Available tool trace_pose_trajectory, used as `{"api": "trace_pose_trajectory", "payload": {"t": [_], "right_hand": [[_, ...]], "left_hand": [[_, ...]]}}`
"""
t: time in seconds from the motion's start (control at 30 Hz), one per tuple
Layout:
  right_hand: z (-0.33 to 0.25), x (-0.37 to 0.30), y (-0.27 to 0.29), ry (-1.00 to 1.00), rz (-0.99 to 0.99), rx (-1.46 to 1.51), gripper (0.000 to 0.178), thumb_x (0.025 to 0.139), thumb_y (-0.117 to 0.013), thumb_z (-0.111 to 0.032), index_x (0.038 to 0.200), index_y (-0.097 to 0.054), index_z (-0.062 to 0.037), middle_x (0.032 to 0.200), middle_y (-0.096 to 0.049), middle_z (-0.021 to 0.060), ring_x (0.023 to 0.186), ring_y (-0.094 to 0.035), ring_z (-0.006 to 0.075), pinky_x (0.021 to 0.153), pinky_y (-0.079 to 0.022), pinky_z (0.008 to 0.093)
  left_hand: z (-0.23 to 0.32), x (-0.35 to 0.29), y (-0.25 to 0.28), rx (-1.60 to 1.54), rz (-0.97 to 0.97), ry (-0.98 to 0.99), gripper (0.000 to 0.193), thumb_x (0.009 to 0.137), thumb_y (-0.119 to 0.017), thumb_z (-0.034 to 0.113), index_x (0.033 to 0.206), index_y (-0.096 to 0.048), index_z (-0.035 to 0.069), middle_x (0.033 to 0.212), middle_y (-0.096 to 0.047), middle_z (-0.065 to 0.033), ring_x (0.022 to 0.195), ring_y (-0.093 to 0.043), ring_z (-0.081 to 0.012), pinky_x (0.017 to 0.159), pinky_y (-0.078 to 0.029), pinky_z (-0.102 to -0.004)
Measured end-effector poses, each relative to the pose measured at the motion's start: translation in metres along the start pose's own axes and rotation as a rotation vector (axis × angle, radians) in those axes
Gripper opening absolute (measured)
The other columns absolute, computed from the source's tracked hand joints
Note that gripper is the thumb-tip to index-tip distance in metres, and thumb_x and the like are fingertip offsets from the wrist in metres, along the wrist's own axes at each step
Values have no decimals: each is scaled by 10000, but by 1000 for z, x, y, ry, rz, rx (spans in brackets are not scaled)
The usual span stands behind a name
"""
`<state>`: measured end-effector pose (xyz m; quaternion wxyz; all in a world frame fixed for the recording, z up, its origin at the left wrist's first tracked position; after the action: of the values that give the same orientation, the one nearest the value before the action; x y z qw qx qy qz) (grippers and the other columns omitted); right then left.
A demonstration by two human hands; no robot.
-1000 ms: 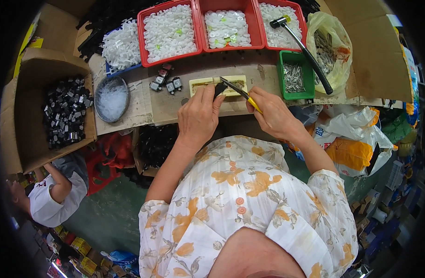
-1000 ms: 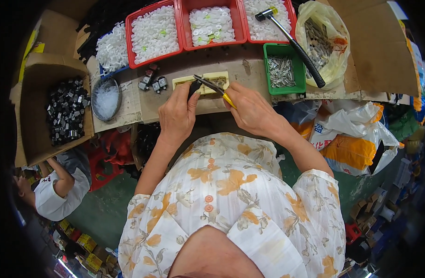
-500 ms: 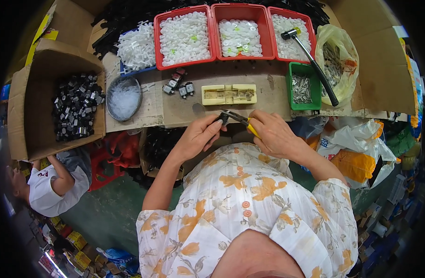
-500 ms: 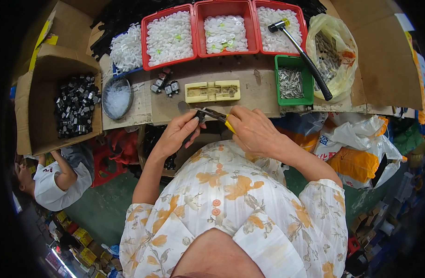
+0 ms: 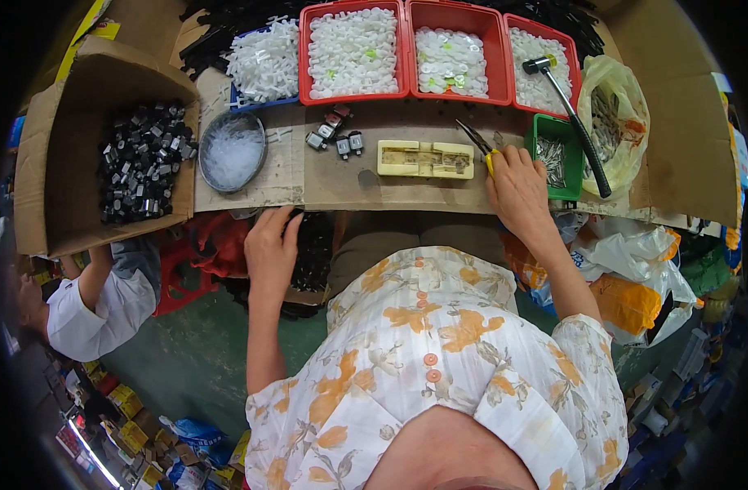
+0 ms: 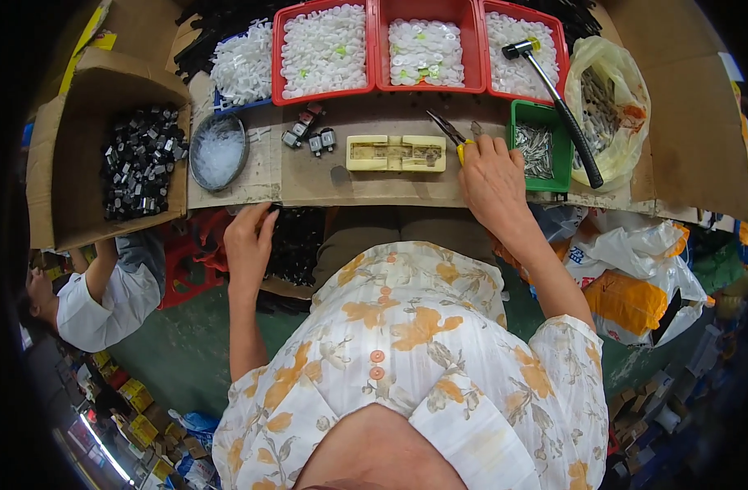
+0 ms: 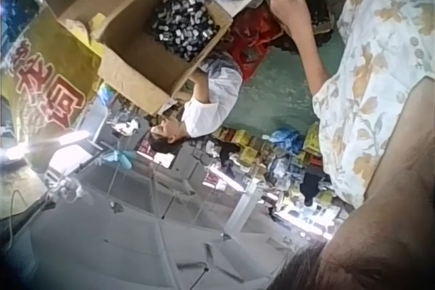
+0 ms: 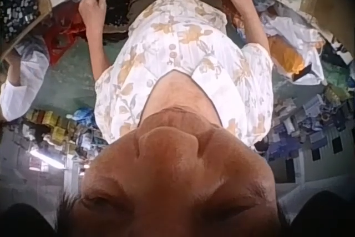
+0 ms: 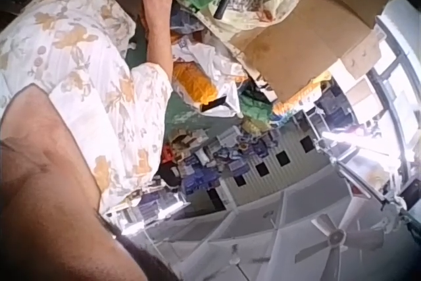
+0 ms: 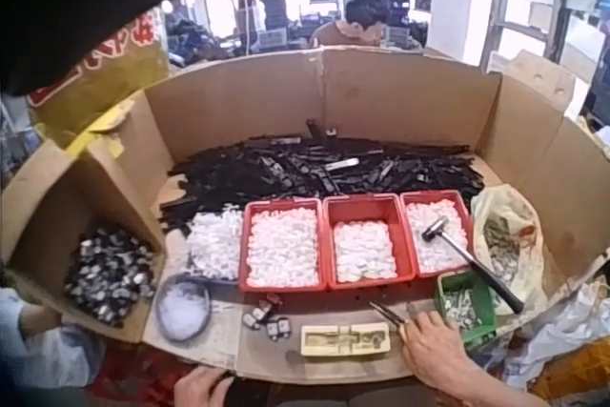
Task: The person assembles small plastic housings, metal terminals, white washers, and plastic pins by hand on a workbench, using a hammer and pliers to join the components.
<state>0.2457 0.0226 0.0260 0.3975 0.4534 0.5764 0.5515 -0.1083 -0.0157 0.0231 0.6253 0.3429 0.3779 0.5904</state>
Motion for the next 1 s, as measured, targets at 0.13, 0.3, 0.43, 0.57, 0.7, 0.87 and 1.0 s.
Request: {"api": "trace_pose_trajectory", "payload": {"t": [0.13, 0.3, 0.43, 0.57, 0.7, 0.87, 1.0], "right_hand": [[1, 1, -7, -24, 17, -25, 138, 786, -635, -112, 903, -599, -48, 924, -541, 96, 925, -537, 279, 792, -399, 430], [-1, -1, 3, 11, 4, 66, 304, 789, -732, -218, 998, -605, -37, 1130, -561, 120, 1061, -533, 293, 851, -407, 444], [4, 16, 31, 118, 10, 117, 344, 801, -745, -223, 1054, -602, -38, 1180, -556, 118, 1128, -525, 307, 893, -412, 464], [6, 75, 66, 250, 198, 163, 238, 842, -695, -162, 1022, -595, -43, 1085, -585, 110, 1029, -568, 302, 865, -429, 448], [3, 180, 63, 500, 401, 229, 94, 823, -638, -62, 900, -591, -37, 900, -579, 141, 882, -598, 337, 703, -472, 446], [-12, 306, 39, 575, 260, 192, 98, 789, -604, -6, 887, -609, -8, 920, -592, 202, 879, -602, 406, 765, -493, 466], [20, 370, -8, 670, 461, -131, 341, 794, -585, 48, 1099, -676, -74, 1115, -557, 131, 1026, -590, 324, 757, -534, 406]], "left_hand": [[52, 35, -13, -126, 163, -262, 231, 863, -692, 111, 1057, -654, -8, 960, -640, -155, 851, -630, -363, 703, -498, -438], [82, 73, -40, -3, 196, -351, 259, 841, -723, 154, 1037, -633, 10, 962, -598, -142, 876, -622, -347, 692, -512, -438], [80, 88, -56, 105, 147, -241, 341, 846, -733, 206, 1092, -613, 2, 974, -586, -167, 830, -632, -388, 670, -507, -458], [75, 86, -58, 8, 160, -272, 306, 849, -723, 185, 1058, -601, -2, 918, -572, -169, 781, -629, -386, 633, -497, -465], [76, 83, -53, -243, 91, -281, 258, 853, -692, 121, 1050, -585, -7, 842, -558, -162, 697, -614, -349, 582, -474, -440], [52, 78, -65, -687, -60, 40, 230, 879, -681, 66, 1059, -552, 6, 775, -522, 2, 586, -449, -32, 509, -382, -204], [54, 83, -72, -861, -168, 44, 239, 881, -681, 65, 1060, -527, 26, 820, -546, 6, 681, -490, -28, 558, -400, -192]]}}
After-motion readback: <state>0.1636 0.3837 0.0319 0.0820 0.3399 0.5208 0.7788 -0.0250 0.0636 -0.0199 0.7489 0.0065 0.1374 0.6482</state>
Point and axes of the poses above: each hand's wrist, its own x-axis towards the middle knuckle, its own y-axis out of the back of the hand, z = x × y, the point moved 6 cm from there along x, towards the middle knuckle
